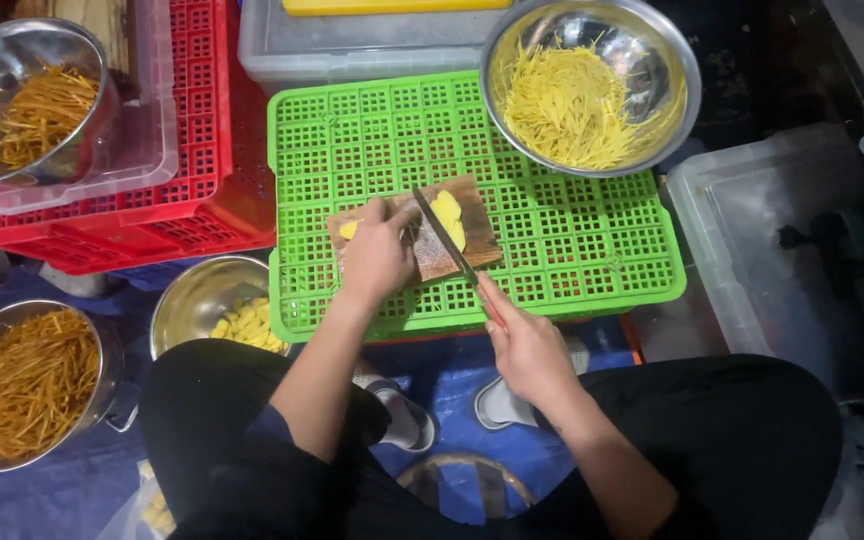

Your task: Slicing ginger into thin strips using a knife on a wooden board.

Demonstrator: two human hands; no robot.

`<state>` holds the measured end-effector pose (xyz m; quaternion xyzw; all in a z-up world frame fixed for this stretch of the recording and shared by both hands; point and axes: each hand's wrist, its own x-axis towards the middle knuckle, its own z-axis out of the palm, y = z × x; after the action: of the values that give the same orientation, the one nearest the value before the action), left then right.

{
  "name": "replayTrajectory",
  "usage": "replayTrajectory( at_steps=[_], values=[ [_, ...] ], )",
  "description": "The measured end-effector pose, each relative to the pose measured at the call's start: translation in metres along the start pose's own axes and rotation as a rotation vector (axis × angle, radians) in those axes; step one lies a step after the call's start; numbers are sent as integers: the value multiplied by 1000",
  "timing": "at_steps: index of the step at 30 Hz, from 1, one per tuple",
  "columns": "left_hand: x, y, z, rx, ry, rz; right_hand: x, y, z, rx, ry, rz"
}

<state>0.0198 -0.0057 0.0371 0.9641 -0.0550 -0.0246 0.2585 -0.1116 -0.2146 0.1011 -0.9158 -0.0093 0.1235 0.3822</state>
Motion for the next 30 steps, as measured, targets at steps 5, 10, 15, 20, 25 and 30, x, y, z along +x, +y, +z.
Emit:
replayTrajectory(
  at_steps=[5,10,15,20,25,30],
  values=[
    [2,-8,-9,13,-67,86,-8,-10,-2,88,-10,84],
    [0,-27,4,-59,-13,113,-24,-1,1,163,-9,130],
    [16,-64,42,-61,73,69,-42,7,17,385,-16,251],
    [7,-40,19,-43,99,77,-40,9,14,481,-50,301],
    [1,-32,10,-191,52,22,-43,20,21,596,-101,246],
    [3,-42,19,-192,113,103,-43,15,25,711,-167,277]
  ],
)
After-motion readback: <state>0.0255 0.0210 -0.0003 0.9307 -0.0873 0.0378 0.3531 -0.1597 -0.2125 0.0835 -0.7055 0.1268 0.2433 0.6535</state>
